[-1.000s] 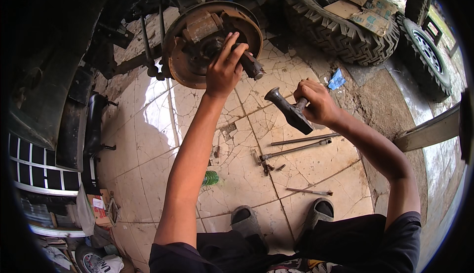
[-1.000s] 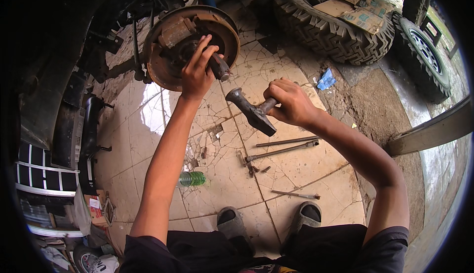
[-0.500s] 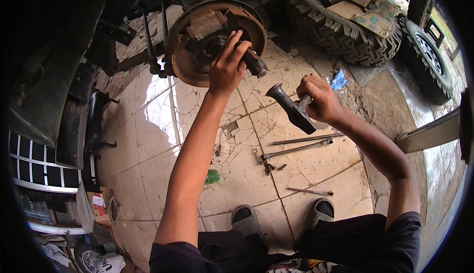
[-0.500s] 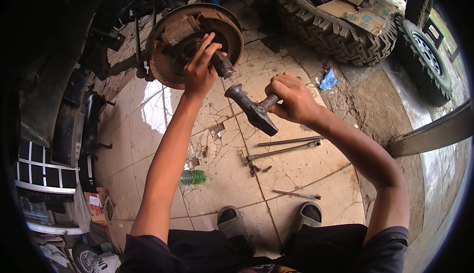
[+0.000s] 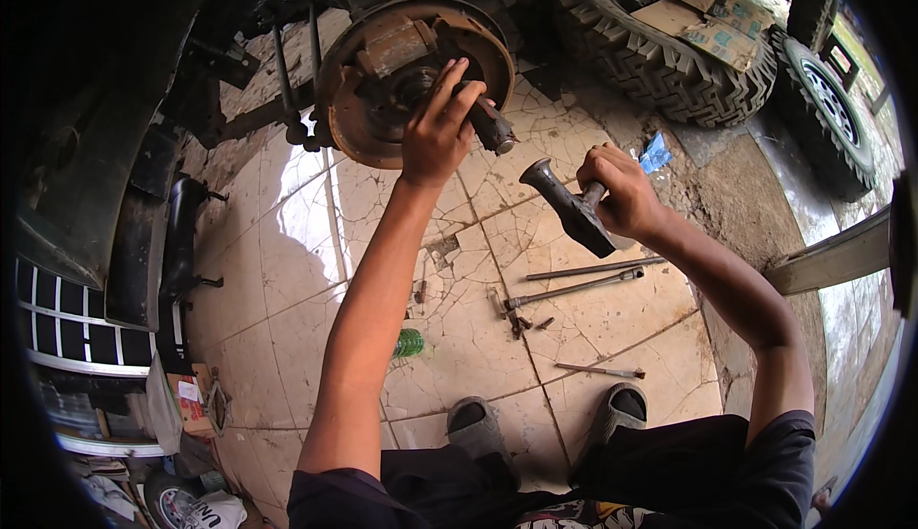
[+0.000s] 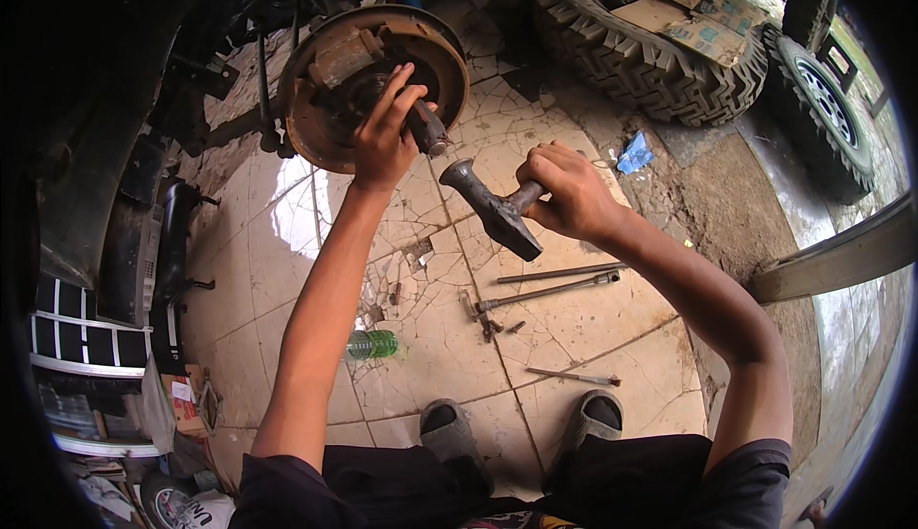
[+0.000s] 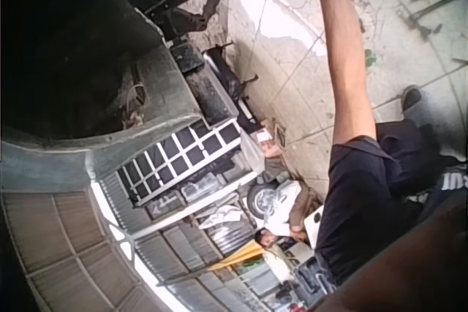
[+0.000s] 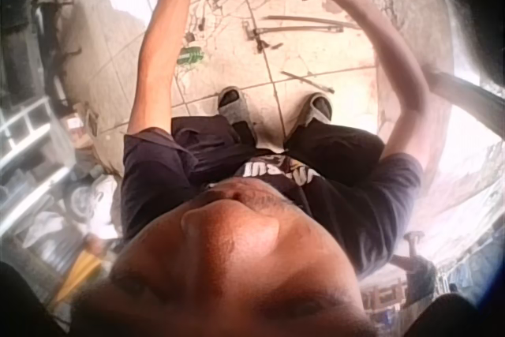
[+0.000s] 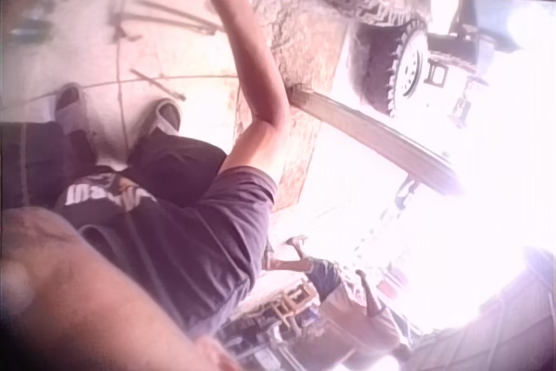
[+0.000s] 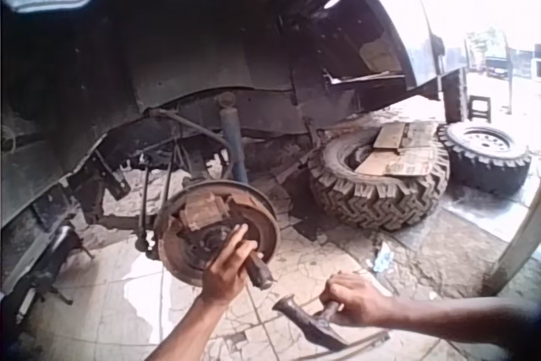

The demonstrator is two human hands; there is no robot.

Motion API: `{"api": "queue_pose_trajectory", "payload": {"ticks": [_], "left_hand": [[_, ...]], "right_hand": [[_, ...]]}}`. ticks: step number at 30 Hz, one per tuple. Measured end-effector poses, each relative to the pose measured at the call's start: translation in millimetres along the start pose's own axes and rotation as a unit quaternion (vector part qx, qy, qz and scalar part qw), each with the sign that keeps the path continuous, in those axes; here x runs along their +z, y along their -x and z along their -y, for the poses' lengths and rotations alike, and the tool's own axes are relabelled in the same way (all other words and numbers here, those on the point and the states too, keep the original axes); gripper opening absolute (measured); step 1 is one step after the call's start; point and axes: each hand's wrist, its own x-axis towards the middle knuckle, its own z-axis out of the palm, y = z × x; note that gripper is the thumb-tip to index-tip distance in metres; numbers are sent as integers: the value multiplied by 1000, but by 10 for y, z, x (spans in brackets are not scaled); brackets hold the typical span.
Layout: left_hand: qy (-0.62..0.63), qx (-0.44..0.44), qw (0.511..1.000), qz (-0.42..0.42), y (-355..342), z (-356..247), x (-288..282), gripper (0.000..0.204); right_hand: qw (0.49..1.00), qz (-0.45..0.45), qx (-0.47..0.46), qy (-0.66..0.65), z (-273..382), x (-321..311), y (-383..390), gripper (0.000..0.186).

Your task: The person removes components from a vehicle's drum brake assembly using a screwdriver, a hammer, and a T-handle wrench. They pry at the internal parts, tap the assembly with the hammer and screwdriver, and then unscrew a central component with the T-handle wrench.

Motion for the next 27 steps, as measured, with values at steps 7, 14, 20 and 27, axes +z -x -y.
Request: {"api": "queue_pose_trajectory", "payload": {"ticks": [7,14,20,27], "left_hand": [[-11,-1,1000,2,16,24,3,47],[-16,-1,1000,-1,16,21,5,43],[-3,-9,1000,-2,13,14,4,47],[6,-19,1000,0,2,12,-17,45]], "right_hand": [[1000,12,-2,6,15,23,-15,31],[1000,11,-2,7,18,23,-13,31],[1000,10,-2,10,26,21,-19,31],[999,27,20,26,31,8,-96,32]]}}
